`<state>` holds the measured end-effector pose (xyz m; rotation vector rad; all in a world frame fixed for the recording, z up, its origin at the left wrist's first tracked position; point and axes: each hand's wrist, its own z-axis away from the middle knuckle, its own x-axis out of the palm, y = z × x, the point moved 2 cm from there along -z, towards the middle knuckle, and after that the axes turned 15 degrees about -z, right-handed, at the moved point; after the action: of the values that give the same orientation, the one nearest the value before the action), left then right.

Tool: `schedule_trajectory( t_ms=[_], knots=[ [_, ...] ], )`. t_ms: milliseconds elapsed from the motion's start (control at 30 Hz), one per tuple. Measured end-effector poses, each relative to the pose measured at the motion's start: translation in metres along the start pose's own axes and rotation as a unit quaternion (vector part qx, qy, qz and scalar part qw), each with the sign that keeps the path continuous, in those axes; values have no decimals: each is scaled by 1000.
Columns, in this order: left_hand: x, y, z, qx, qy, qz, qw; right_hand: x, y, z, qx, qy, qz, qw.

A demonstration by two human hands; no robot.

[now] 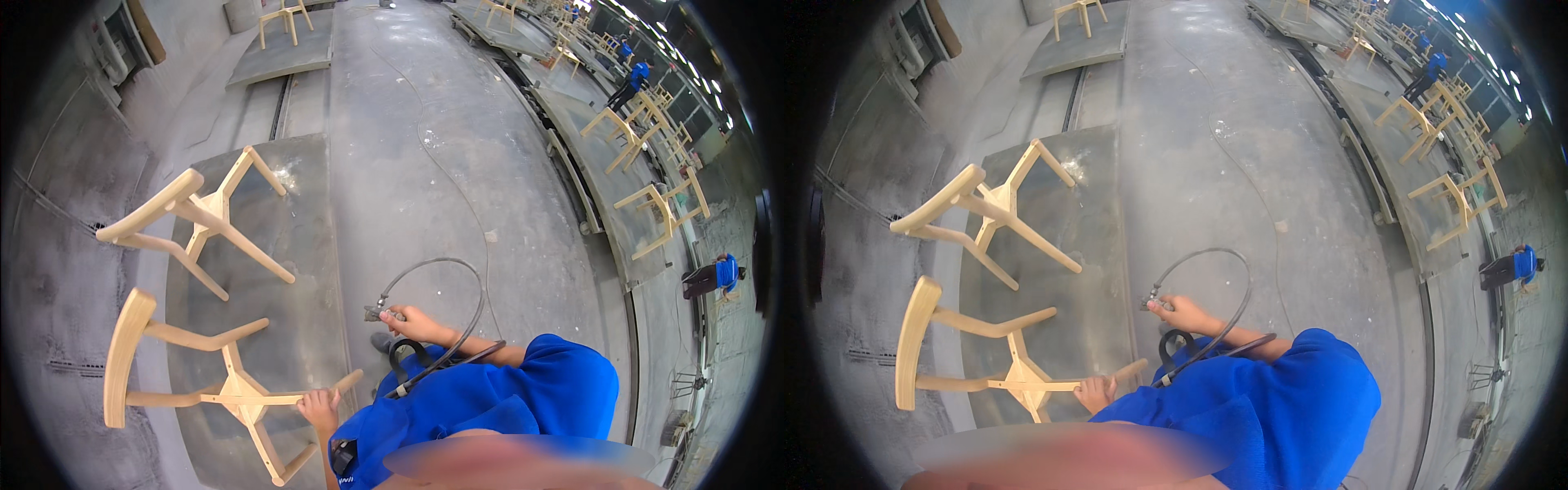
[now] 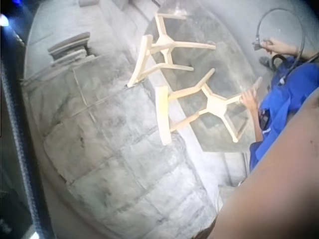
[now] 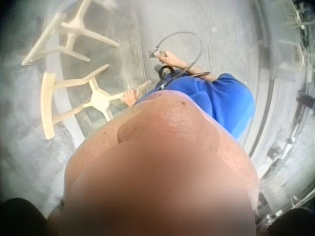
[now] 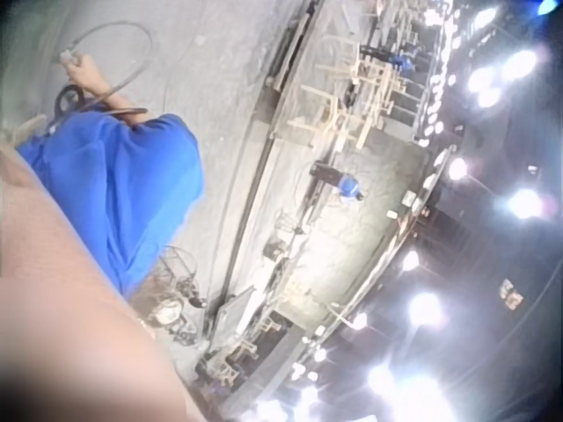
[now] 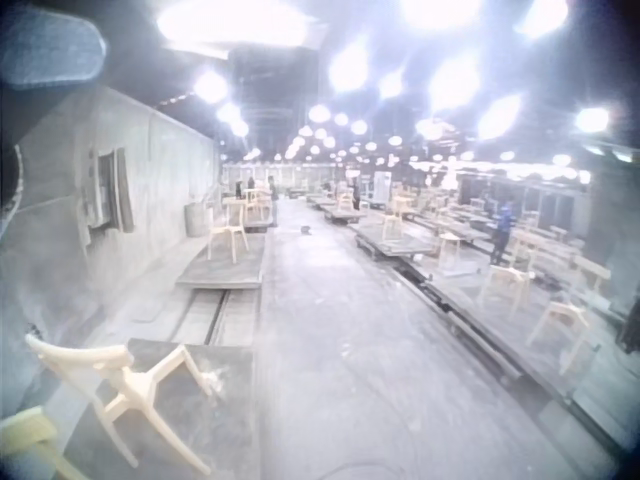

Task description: The person uses a spray gun to apply finish to multiple wooden chair frames in a factory. They rotate each chair to coat all sides, then move to the next chair and repeat the process.

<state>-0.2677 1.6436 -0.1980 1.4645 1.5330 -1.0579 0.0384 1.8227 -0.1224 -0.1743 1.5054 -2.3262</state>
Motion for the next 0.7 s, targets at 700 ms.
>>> schedule_trajectory(
  t_ms=[700],
  knots=[
    [28, 48, 109, -371, -319, 353, 797, 0, -73, -95, 78, -136, -400, 903]
  ],
)
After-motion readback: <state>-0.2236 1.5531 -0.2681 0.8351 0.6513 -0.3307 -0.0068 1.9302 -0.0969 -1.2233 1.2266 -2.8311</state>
